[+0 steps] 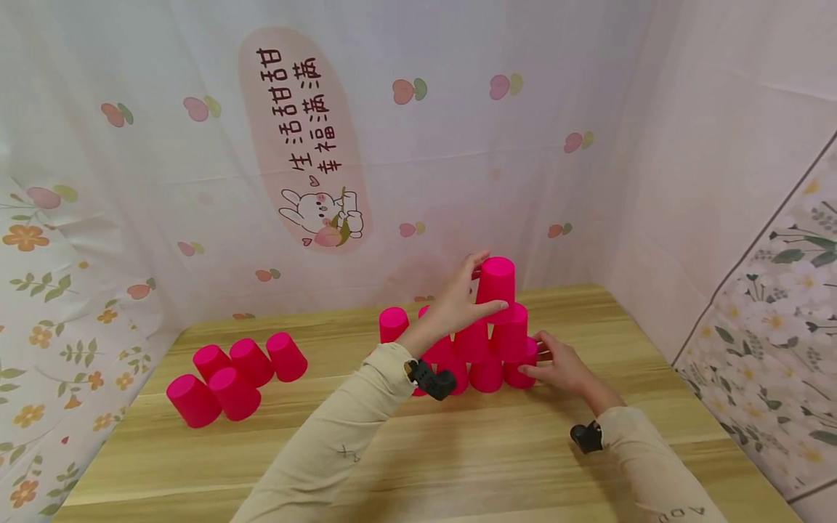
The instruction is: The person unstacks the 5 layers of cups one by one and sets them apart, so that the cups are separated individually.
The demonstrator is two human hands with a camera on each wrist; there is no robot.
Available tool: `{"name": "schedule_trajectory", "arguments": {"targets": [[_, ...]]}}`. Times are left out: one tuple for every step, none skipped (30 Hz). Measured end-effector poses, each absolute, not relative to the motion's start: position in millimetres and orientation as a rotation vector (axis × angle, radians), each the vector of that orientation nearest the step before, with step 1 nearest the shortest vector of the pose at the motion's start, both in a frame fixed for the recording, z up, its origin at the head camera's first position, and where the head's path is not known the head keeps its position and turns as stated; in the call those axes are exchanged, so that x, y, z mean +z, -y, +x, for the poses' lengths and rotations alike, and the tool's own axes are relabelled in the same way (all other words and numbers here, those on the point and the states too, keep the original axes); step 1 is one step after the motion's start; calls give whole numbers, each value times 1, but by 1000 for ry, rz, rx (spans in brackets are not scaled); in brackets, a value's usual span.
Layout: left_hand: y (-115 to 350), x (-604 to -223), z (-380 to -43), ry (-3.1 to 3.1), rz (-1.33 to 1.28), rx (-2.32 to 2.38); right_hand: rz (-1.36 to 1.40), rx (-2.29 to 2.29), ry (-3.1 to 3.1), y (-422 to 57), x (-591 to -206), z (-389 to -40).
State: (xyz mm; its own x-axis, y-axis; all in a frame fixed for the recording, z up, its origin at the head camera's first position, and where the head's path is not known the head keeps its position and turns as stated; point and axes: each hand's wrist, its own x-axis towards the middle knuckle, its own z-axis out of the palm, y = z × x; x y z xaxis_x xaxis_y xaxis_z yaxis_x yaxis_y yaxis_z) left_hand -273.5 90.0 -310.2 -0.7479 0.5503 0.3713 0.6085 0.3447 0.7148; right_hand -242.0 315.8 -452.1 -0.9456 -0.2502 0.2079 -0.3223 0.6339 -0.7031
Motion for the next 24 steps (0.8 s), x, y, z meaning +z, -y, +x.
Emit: {"name": "schedule_trajectory", "arguments": {"targets": [[-91, -311, -273, 2523, -1085, -1399, 487, 1216, 2754, -313, -448, -240], [-91, -312, -273, 2524, -1081, -1410, 486, 1213, 2754, -310, -444, -237], [-92, -313, -273, 2525, -1075, -1425, 489, 1209, 2754, -307, -440, -234], [-93, -314, -273, 2524, -1071, -1436, 490, 1209, 2753, -304, -436, -232], [-94, -315, -272, 2528, -1062, -1433, 486, 1214, 2750, -302, -432, -230], [-95, -317, -272, 2537, -1051, -1426, 479, 1227, 2744, -300, -431, -228], [-95, -319, -272, 2545, -1041, -1424, 480, 1227, 2743, -301, -431, -228], [-96, -321, -272, 2555, -1033, -1411, 481, 1224, 2744, -302, -433, -229], [-96, -323, -272, 2563, -1025, -1411, 483, 1220, 2746, -304, -436, -231], [-97, -325, -272, 2570, -1017, -1410, 482, 1219, 2749, -306, -440, -233], [-97, -327, -272, 2577, -1008, -1408, 483, 1217, 2751, -309, -444, -235], [-98, -328, -272, 2578, -1005, -1417, 484, 1220, 2751, -311, -448, -237], [-98, -330, -272, 2576, -999, -1431, 480, 1221, 2754, -314, -451, -239], [-98, -331, -272, 2573, -994, -1440, 477, 1224, 2754, -316, -454, -241], [-98, -331, -272, 2567, -990, -1456, 475, 1229, 2752, -317, -456, -242], [-98, -332, -271, 2563, -987, -1461, 480, 1233, 2749, -318, -458, -243], [-98, -332, -271, 2557, -987, -1465, 488, 1236, 2744, -319, -459, -244], [-98, -332, -271, 2552, -988, -1469, 485, 1242, 2740, -319, -460, -244], [-98, -332, -271, 2546, -988, -1471, 479, 1243, 2737, -319, -460, -245], [-98, -332, -271, 2541, -991, -1475, 479, 1241, 2738, -320, -460, -245], [-97, -332, -271, 2536, -993, -1480, 482, 1236, 2740, -320, -461, -245], [-97, -332, -270, 2532, -991, -1485, 484, 1231, 2742, -320, -460, -245], [-97, -332, -270, 2528, -987, -1491, 478, 1231, 2744, -319, -460, -245], [-97, -332, -270, 2525, -983, -1503, 468, 1234, 2744, -319, -460, -245]]}}
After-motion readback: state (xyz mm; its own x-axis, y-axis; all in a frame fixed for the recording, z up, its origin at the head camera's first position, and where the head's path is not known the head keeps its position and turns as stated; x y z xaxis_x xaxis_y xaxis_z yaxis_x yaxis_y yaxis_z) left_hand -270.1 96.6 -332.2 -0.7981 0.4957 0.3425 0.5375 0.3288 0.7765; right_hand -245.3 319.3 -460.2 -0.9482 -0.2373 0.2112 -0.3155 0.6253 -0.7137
